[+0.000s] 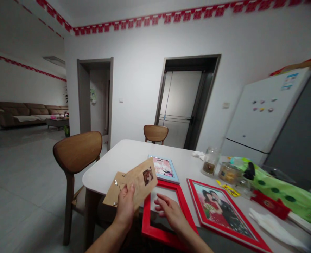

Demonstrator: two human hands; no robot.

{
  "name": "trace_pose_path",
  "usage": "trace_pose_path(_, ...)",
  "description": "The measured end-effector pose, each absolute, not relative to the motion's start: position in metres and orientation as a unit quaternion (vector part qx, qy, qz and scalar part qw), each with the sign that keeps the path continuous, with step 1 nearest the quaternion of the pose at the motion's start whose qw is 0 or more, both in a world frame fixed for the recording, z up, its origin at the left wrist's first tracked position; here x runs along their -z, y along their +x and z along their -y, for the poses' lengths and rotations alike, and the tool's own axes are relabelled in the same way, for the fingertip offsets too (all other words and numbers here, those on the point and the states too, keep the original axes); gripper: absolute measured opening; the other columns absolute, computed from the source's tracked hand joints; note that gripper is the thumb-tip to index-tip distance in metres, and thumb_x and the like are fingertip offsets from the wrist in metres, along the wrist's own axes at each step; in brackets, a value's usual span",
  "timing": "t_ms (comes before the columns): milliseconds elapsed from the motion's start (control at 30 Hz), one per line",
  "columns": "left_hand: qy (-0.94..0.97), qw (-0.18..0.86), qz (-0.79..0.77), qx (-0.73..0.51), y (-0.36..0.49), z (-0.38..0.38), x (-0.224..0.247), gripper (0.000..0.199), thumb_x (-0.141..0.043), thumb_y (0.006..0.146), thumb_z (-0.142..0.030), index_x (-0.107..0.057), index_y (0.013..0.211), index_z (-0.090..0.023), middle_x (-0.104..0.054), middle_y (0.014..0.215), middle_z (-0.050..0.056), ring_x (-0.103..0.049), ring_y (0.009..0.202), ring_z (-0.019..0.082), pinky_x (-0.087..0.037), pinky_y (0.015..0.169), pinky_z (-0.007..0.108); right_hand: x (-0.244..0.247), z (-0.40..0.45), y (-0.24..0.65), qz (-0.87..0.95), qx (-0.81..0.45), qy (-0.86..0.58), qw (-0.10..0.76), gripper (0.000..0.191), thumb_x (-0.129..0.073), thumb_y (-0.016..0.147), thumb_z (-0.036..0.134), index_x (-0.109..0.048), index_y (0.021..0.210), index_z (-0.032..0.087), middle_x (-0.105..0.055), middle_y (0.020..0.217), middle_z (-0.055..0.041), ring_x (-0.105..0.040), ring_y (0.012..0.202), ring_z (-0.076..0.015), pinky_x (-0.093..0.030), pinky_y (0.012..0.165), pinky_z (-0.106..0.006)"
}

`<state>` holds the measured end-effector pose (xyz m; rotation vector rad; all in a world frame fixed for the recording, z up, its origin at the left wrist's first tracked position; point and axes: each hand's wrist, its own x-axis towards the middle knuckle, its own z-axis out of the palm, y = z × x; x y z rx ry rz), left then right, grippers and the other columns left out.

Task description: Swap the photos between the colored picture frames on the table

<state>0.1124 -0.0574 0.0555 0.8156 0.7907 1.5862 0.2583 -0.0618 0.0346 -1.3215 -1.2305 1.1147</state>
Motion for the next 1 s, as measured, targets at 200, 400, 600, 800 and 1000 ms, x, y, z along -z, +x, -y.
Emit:
trace_pose_path(200,0.363,0.646,-0.269,-0.616,0.144,0.071,-0.033,0.051,-0.063,0.065,-0.038,-0.052,0.106,-0.01,-0.061,0.102,0.014,-0.052,0.101,0.028,-0.041,0.086,0.037,-0.043,0.062,0.265,0.294,-0.561,-0.409,0.656,0.031,-0.055,0.062,0.033,-0.054,0.088,0.018,-0.068,0.079,-0.0048,-0.062,0.077,-0.0216,-0.049,0.06,-0.03)
trace_pose_path(400,0.572,0.498,-0.387,-0.523,0.121,0.068,-0.028,0.056,-0.058,0.064,-0.023,-0.044,0.117,-0.011,-0.048,0.121,0.014,-0.043,0.112,0.024,-0.033,0.095,0.033,-0.04,0.059,0.32,0.319,-0.532,-0.52,0.588,0.035,-0.047,0.063,0.02,-0.053,0.097,0.016,-0.068,0.069,-0.0057,-0.064,0.064,-0.0211,-0.049,0.054,-0.031)
trace_pose_path(600,0.816,0.288,-0.402,-0.3,0.119,0.081,0.0,0.066,-0.065,0.055,-0.016,-0.044,0.118,-0.016,-0.035,0.131,0.013,-0.03,0.12,0.029,-0.025,0.1,0.04,-0.033,0.05,0.328,0.42,-0.419,-0.626,0.506,0.039,-0.038,0.065,0.017,-0.055,0.1,0.013,-0.068,0.065,-0.0055,-0.063,0.058,-0.0183,-0.048,0.051,-0.026)
trace_pose_path(800,0.867,0.208,-0.38,-0.247,0.117,0.083,-0.001,0.066,-0.068,0.057,-0.016,-0.042,0.117,-0.014,-0.034,0.131,0.015,-0.026,0.122,0.027,-0.025,0.1,0.041,-0.037,0.042,0.32,0.532,-0.315,-0.68,0.394,0.043,-0.03,0.068,0.018,-0.057,0.1,0.011,-0.068,0.082,-0.0081,-0.063,0.074,-0.0175,-0.046,0.058,-0.023)
trace_pose_path(1000,0.894,0.197,-0.365,-0.172,0.118,0.084,-0.018,0.057,-0.067,0.061,-0.022,-0.046,0.113,-0.013,-0.038,0.129,0.011,-0.027,0.122,0.024,-0.019,0.102,0.039,-0.037,0.041,0.326,0.622,-0.086,-0.747,0.218,0.036,-0.034,0.073,0.028,-0.06,0.092,0.012,-0.064,0.093,-0.0148,-0.059,0.085,-0.0227,-0.042,0.072,-0.03)
